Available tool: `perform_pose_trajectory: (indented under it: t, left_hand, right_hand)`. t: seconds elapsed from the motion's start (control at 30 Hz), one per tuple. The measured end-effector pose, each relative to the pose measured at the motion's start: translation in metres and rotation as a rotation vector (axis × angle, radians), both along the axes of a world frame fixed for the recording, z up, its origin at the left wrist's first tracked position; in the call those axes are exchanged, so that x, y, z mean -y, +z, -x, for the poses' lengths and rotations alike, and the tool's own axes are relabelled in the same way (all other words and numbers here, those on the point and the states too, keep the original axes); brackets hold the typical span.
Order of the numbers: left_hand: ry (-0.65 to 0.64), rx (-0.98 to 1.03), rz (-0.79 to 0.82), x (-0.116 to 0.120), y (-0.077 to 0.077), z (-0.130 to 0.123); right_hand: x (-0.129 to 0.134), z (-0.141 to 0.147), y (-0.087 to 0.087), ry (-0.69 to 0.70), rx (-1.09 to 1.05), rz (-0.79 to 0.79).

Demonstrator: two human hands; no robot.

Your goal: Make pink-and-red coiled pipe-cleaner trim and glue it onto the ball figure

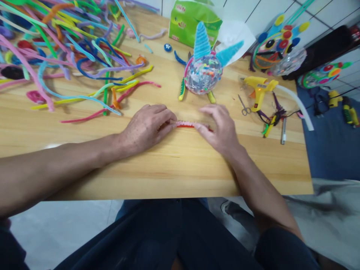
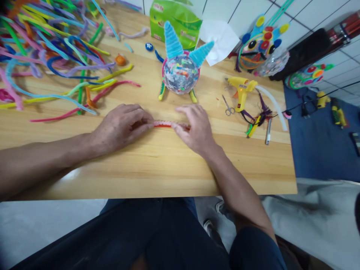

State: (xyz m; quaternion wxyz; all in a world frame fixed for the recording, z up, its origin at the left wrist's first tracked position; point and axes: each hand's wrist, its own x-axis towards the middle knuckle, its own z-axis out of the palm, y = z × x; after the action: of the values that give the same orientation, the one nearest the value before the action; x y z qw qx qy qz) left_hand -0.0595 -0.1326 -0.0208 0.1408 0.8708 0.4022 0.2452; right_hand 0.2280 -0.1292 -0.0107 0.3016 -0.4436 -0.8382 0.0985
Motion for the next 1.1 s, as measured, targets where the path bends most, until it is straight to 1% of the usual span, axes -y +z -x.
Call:
perform_pose_trajectory:
  t: [0.07, 0.13, 0.27, 0.43, 0.57, 0.63, 0.7, 0.83, 0.93, 1.0, 1.03, 1.1]
  left_hand:
    - [-0.007, -0.001, -0.004, 0.0, -0.001, 0.0]
    - [-0.028, -0.003, -0.008, 0.0, 0.0, 0.0]
    - [-0.05, 0.03, -0.01, 0.0, 0.001, 0.001]
    - [0.009, 0.08, 0.058, -0.002, 0.0, 0.002]
    - [0.042, 0.137, 0.065, -0.003, 0.0, 0.003]
    - [0.063, 0.186, 0.085, -0.003, 0.0, 0.004]
    - [0.099, 0.257, 0.152, -0.004, -0.001, 0.005]
    - [0.236, 0.495, 0.285, -0.012, -0.001, 0.006]
    - [0.323, 0.688, 0.306, -0.021, 0.0, 0.006]
    - [0.328, 0.776, 0.296, -0.024, 0.003, 0.006]
    - [0.319, 0.786, 0.285, -0.024, 0.004, 0.006]
    - [0.288, 0.702, 0.269, -0.02, 0.006, 0.007]
  right_hand:
    - [0.006, 0.012, -0.001, 0.086, 0.075, 0.009]
    - [0.01, 0.022, -0.002, 0.106, 0.119, 0.017]
    - [0.012, 0.028, -0.004, 0.087, 0.171, 0.01]
    - [0.012, 0.026, -0.008, 0.039, 0.208, -0.011]
    - [0.013, 0.025, -0.01, 0.046, 0.203, -0.025]
    - [0.014, 0.026, -0.009, 0.055, 0.201, -0.032]
    - [0.014, 0.026, -0.009, 0.065, 0.194, -0.044]
    - [0.013, 0.027, -0.012, 0.085, 0.151, -0.078]
    - [0.012, 0.026, -0.014, 0.087, 0.136, -0.087]
    - [0.012, 0.025, -0.015, 0.086, 0.131, -0.089]
    - [0.011, 0.025, -0.015, 0.085, 0.13, -0.089]
    - [0.012, 0.025, -0.015, 0.086, 0.127, -0.089]
